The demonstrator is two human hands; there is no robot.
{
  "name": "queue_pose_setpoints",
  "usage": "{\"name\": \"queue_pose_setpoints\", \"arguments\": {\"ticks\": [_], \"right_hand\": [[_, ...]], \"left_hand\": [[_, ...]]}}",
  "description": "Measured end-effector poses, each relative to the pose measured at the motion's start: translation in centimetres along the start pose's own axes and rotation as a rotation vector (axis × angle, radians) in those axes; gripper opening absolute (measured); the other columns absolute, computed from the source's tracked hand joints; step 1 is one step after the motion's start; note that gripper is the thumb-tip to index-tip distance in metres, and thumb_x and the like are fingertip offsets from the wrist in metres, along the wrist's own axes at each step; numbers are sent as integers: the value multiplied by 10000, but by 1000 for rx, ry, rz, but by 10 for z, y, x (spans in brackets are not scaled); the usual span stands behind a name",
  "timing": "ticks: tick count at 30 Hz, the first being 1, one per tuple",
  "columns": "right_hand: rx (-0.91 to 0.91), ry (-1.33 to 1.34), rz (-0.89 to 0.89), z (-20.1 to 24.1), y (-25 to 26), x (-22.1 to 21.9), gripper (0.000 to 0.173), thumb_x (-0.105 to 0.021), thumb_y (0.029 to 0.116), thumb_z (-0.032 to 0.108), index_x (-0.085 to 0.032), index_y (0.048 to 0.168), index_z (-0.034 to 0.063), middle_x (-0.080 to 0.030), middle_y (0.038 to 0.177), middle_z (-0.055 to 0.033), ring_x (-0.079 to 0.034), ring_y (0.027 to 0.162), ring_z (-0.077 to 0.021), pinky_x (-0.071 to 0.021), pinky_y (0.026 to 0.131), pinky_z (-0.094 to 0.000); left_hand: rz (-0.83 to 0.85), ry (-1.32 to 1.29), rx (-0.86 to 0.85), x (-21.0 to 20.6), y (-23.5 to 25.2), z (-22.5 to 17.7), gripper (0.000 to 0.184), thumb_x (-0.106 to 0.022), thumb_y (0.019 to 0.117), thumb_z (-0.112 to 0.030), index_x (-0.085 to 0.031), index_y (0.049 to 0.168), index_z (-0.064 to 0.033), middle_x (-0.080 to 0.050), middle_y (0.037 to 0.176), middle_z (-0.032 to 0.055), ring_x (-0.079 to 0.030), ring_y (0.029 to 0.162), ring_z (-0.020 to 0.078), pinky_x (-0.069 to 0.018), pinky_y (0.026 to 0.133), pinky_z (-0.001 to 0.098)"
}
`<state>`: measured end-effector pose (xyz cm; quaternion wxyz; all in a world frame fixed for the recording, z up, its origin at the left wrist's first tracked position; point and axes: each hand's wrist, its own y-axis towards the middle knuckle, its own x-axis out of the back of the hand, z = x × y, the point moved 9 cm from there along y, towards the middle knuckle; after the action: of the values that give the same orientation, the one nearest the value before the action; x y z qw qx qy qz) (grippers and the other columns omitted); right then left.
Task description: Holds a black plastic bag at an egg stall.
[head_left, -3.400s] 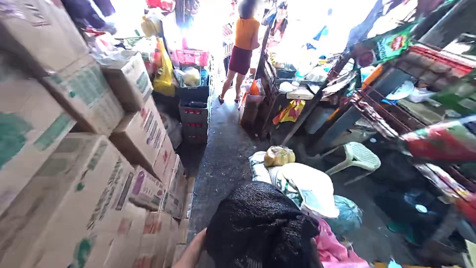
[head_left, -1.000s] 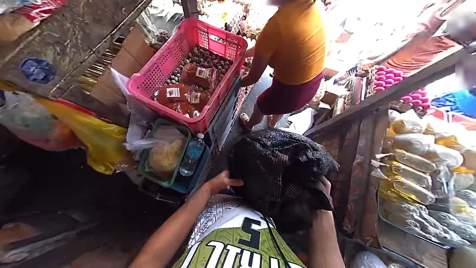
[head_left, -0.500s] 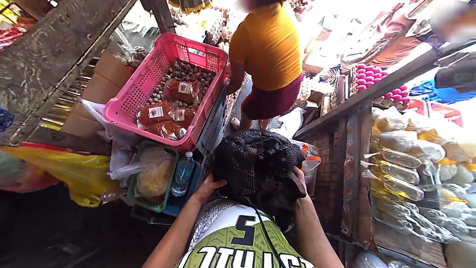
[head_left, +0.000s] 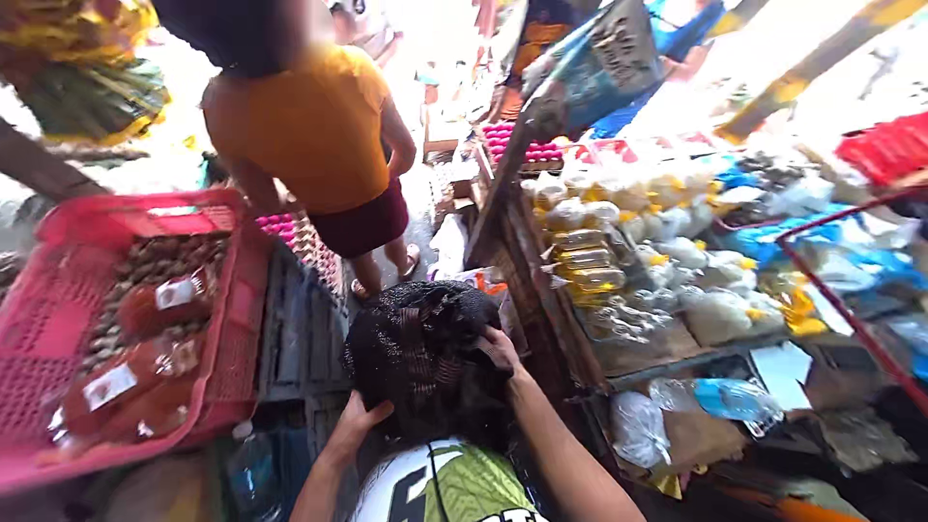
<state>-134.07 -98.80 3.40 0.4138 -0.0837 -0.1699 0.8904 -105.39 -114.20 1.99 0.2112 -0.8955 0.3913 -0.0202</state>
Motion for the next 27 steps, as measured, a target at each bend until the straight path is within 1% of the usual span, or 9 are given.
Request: {"name": "queue_pose_setpoints", "arguments": {"ticks": [1, 4, 7, 11, 15, 20, 22, 25, 27], "right_hand": [[3, 2, -13, 3, 1, 8, 246, -611, 987, 122, -673, 1200, 15, -731, 1092, -93, -690, 1014, -130, -584, 926, -347], [64, -189, -56, 20, 0, 35, 250, -616, 994, 216, -725, 1174, 81, -742, 1118, -67, -686, 1058, -125, -565, 972, -379], [112, -123, -101, 24, -3, 56, 237, -609, 995, 184, -725, 1161, 61, -749, 1084, -59, -692, 1015, -96, -575, 942, -338], [105, -82, -152, 28, -6, 72, 244, -615, 999, 168, -713, 1182, 39, -749, 1083, -56, -691, 1001, -73, -575, 929, -298], [73, -13, -179, 22, -4, 85, 249, -629, 991, 158, -701, 1190, 27, -745, 1089, -69, -689, 1003, -81, -575, 923, -303], [96, 45, -177, 15, 10, 94, 251, -629, 992, 186, -712, 1181, 43, -751, 1082, -60, -697, 1000, -92, -583, 918, -314], [92, 7, -175, 19, 16, 96, 249, -628, 991, 194, -716, 1172, 49, -751, 1076, -54, -695, 996, -85, -581, 916, -309], [62, -104, -161, 23, 25, 99, 251, -644, 976, 221, -727, 1159, 70, -753, 1071, -55, -698, 997, -98, -581, 921, -342], [56, -186, -135, 25, 32, 99, 246, -641, 975, 216, -723, 1143, 58, -744, 1059, -72, -690, 993, -121, -574, 918, -369]], "left_hand": [[31, 27, -13, -10, 3, -10, 1087, -935, 649, -462, -386, 1469, -4, -649, 1324, 91, -628, 1228, 161, -540, 1062, 379], [92, 98, -28, -32, 10, -30, 1132, -951, 635, -480, -365, 1473, 6, -646, 1334, 91, -626, 1239, 159, -538, 1075, 374], [131, 187, -24, -51, 12, -40, 1201, -960, 605, -501, -333, 1497, 3, -633, 1353, 85, -622, 1242, 140, -535, 1077, 357], [193, 199, -28, -71, 16, -49, 1238, -965, 631, -453, -247, 1547, -28, -591, 1415, 76, -598, 1278, 127, -521, 1098, 348], [227, 230, -44, -83, 22, -54, 1269, -966, 634, -454, -213, 1563, -31, -578, 1431, 80, -593, 1286, 129, -521, 1102, 350], [230, 234, -9, -91, 34, -52, 1278, -974, 624, -442, -208, 1566, -43, -577, 1435, 79, -590, 1292, 131, -520, 1104, 357], [222, 228, -4, -94, 41, -50, 1276, -974, 626, -437, -208, 1566, -39, -571, 1440, 86, -584, 1300, 135, -516, 1109, 360], [192, 209, -12, -96, 48, -47, 1249, -969, 641, -416, -212, 1560, -39, -571, 1436, 88, -582, 1302, 138, -512, 1114, 362], [141, 192, -23, -94, 52, -41, 1195, -967, 654, -355, -251, 1554, -28, -587, 1423, 96, -594, 1289, 147, -517, 1108, 376]]}}
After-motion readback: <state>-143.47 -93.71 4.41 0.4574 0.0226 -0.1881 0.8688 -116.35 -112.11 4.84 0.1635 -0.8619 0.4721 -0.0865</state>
